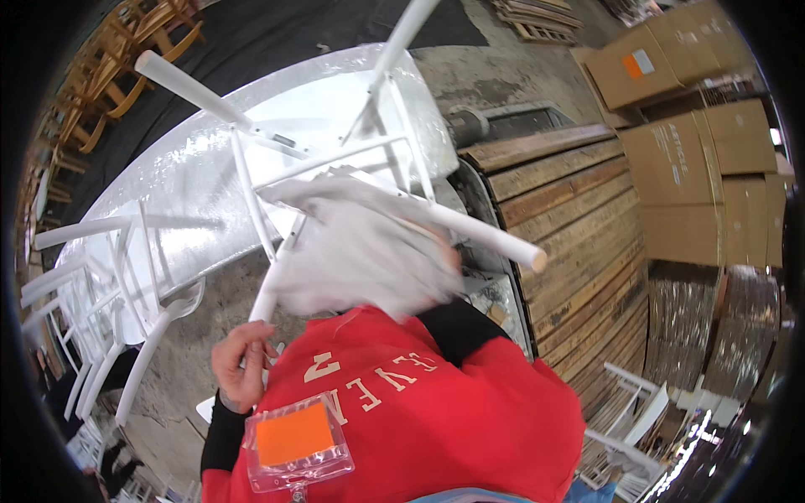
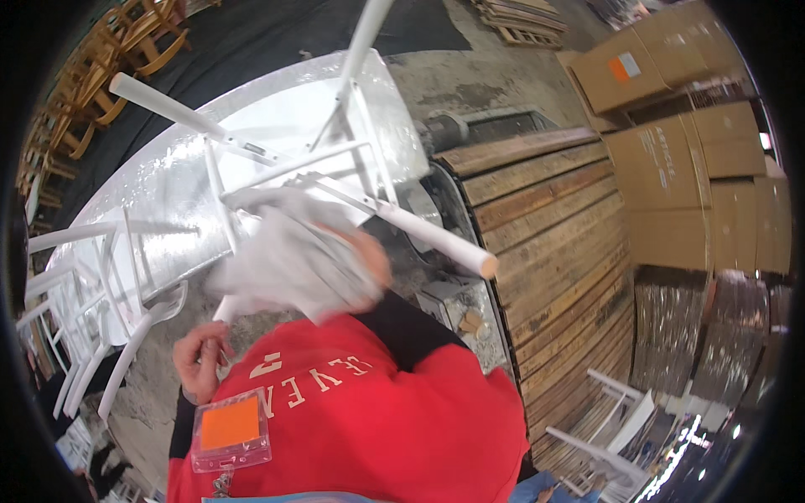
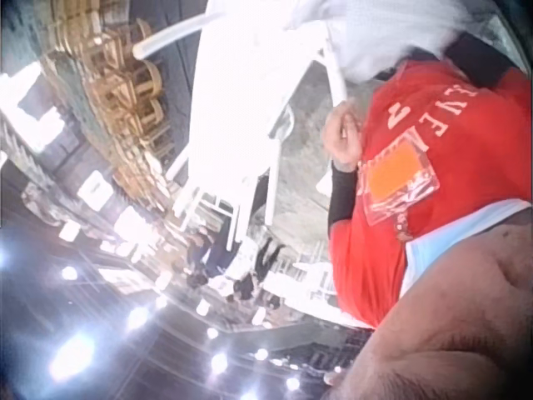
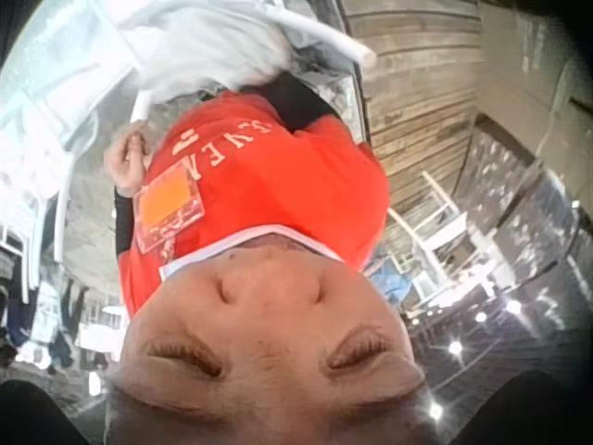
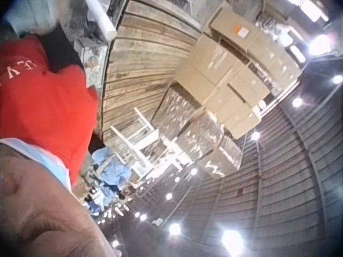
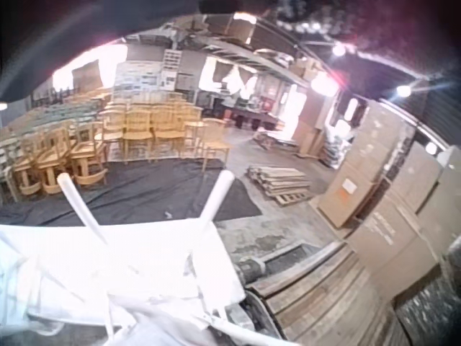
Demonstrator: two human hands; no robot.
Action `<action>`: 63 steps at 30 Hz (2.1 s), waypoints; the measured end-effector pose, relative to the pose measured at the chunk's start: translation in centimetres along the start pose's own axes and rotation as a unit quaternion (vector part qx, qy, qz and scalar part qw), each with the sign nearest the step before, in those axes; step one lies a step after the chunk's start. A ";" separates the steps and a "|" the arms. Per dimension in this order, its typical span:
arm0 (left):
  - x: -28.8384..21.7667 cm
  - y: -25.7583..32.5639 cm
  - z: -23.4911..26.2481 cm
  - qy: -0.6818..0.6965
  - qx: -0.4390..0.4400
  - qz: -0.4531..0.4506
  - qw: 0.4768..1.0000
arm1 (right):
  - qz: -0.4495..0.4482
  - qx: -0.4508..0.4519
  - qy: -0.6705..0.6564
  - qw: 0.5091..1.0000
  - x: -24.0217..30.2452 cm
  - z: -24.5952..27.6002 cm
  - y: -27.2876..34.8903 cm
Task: The person wipes the underside of a white plastic chair with a cloth, then places it on a wooden pallet. They repeat this process with another chair, wiping it and stacking it on the pallet. The person continues wiping and stacking chairs in a furniture warehouse.
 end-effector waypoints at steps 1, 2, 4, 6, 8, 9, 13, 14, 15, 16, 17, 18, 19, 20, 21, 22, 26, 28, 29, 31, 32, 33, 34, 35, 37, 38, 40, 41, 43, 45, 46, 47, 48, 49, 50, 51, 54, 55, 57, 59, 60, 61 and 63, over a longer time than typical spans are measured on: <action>0.3 0.0 -0.1 0.013 0.004 0.001 1.000 | 0.012 -0.054 0.014 0.998 1.1 3.8 1.3; 0.9 0.2 0.2 0.026 0.005 0.003 1.000 | 0.011 -0.112 0.041 0.993 1.9 7.6 2.9; 0.8 0.8 0.2 0.016 0.000 0.027 1.000 | -0.013 -0.259 0.067 0.963 1.0 14.2 6.4; 0.6 0.4 0.1 0.011 0.022 0.021 0.999 | -0.060 -0.393 0.089 0.913 -0.8 18.5 9.7; 0.4 0.1 0.3 0.006 0.041 0.013 0.999 | -0.105 -0.467 0.086 0.874 -3.9 19.0 11.3; 0.4 -0.1 0.3 0.005 0.040 0.005 0.999 | -0.127 -0.491 0.074 0.859 -5.7 18.4 12.1; 0.9 0.7 0.2 0.004 0.015 0.016 1.000 | -0.207 -0.506 -0.022 0.837 -14.6 10.7 12.9; 0.9 0.8 0.2 0.009 0.011 0.024 1.000 | -0.223 -0.501 -0.045 0.835 -16.3 8.4 12.9; 0.9 0.8 0.2 0.010 0.006 0.024 1.000 | -0.238 -0.494 -0.066 0.834 -17.7 6.2 13.0; 0.7 0.7 0.0 0.011 0.000 0.022 1.000 | -0.258 -0.478 -0.081 0.836 -19.1 4.0 13.1; 0.4 0.5 -0.1 0.011 -0.005 0.016 1.000 | -0.280 -0.462 -0.089 0.837 -20.4 2.0 13.5; 0.4 0.4 -0.1 0.017 0.002 0.022 1.000 | -0.308 -0.442 -0.082 0.838 -21.6 0.5 14.3; 0.4 0.2 -0.2 0.024 0.009 0.023 0.999 | -0.336 -0.417 -0.075 0.842 -22.7 -0.7 15.1; 0.4 -0.2 -0.2 0.036 0.011 0.018 0.999 | -0.353 -0.398 -0.081 0.843 -23.5 -1.6 15.4; 0.3 -0.5 -0.4 0.038 0.023 0.019 0.999 | -0.375 -0.385 -0.100 0.837 -24.1 -2.3 16.2; 0.3 -0.5 -0.2 0.035 0.016 0.018 0.999 | -0.383 -0.390 -0.167 0.820 -23.6 -3.4 15.4; 0.2 0.3 0.5 0.026 -0.026 0.053 0.998 | -0.299 -0.462 -0.359 0.754 -16.4 -0.9 11.6; -0.3 0.0 0.3 0.016 -0.006 0.055 0.998 | -0.310 -0.446 -0.178 0.821 -13.5 2.2 15.0; -0.3 0.2 0.3 0.002 0.010 0.048 0.999 | -0.343 -0.407 -0.003 0.847 -12.6 2.3 16.6; 0.0 0.5 0.3 -0.024 0.032 0.025 0.999 | -0.373 -0.386 0.095 0.838 -11.6 1.5 16.0; -0.2 0.4 0.4 -0.007 0.031 0.033 0.999 | -0.389 -0.420 0.019 0.820 -10.8 0.3 14.9; 0.1 0.4 0.3 -0.004 0.012 0.031 0.999 | -0.387 -0.478 -0.307 0.726 -8.2 -2.6 12.4; -0.1 -0.4 0.1 0.002 0.015 0.021 1.000 | -0.465 -0.361 -0.180 0.788 -8.5 -4.1 14.1; 0.1 -0.2 -0.1 0.002 0.008 0.025 1.000 | -0.424 -0.358 -0.275 0.785 -7.6 -6.1 12.5; 0.6 0.4 0.2 0.015 -0.010 0.017 1.000 | -0.373 -0.337 -0.396 0.768 -5.4 -9.3 7.8; 0.5 0.7 0.1 0.030 -0.014 0.029 0.999 | -0.366 -0.296 -0.311 0.826 -6.7 -9.6 5.7; 0.1 0.3 0.0 0.065 -0.005 0.017 0.998 | -0.219 -0.014 0.076 0.973 -13.9 -8.8 2.2; 0.3 0.4 -0.2 0.072 -0.028 0.027 0.997 | -0.242 0.096 -0.012 0.965 -15.4 -10.5 -1.2; 0.2 0.0 -0.5 0.091 -0.051 0.026 0.994 | -0.065 0.266 -0.030 0.961 -18.4 -14.9 -5.6; 0.2 0.4 -0.7 0.080 -0.093 0.037 0.992 | 0.111 0.304 0.211 0.922 -17.3 -21.7 -5.6; 0.1 0.5 -0.8 0.075 -0.109 0.041 0.990 | 0.112 0.375 0.214 0.895 -16.5 -24.2 -6.8; 0.0 0.4 -0.8 0.067 -0.120 0.041 0.990 | 0.125 0.492 0.259 0.822 -15.8 -26.5 -8.0; 0.0 0.6 -0.8 0.059 -0.138 0.050 0.987 | 0.078 0.507 0.252 0.820 -13.9 -28.2 -8.8; 0.0 0.6 -0.8 0.053 -0.153 0.050 0.986 | 0.030 0.516 0.253 0.818 -13.6 -29.3 -9.3; -0.2 0.7 -1.0 0.071 -0.170 0.080 0.980 | 0.098 0.482 0.239 0.837 -13.4 -28.7 -9.1; -0.6 0.5 -0.9 0.051 -0.182 0.072 0.979 | 0.168 0.440 0.225 0.853 -14.6 -27.8 -8.5; -0.5 0.7 -1.7 0.027 -0.235 0.074 0.969 | 0.323 0.384 0.131 0.855 -17.0 -21.2 -7.1; -0.6 0.9 -2.0 0.036 -0.259 0.078 0.962 | 0.337 0.412 0.154 0.832 -18.6 -18.2 -6.9; -0.7 1.0 -2.4 0.047 -0.300 0.074 0.950 | 0.357 0.411 0.152 0.825 -22.5 -13.6 -9.1; -0.2 0.9 -2.3 0.016 -0.306 0.027 0.951 | 0.005 0.511 0.136 0.849 -26.7 -12.0 -12.1; -0.2 0.7 -2.2 0.003 -0.312 0.014 0.950 | 0.015 0.494 0.149 0.856 -26.6 -12.7 -13.3; -0.1 0.6 -2.0 -0.013 -0.319 0.001 0.948 | 0.027 0.475 0.159 0.865 -25.8 -14.3 -15.1; 0.1 0.5 -2.2 -0.028 -0.341 0.016 0.940 | 0.189 0.404 -0.017 0.895 -20.3 -20.1 -17.3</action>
Point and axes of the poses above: each hand's wrist, its own y-axis away from the middle knuckle, its own z-axis out of the back of the hand, x = y × z, the point moved 1 cm from there along -y, towards the middle knuckle, and after that the axes turned 1 degree about -z, right-handed, at the moved point
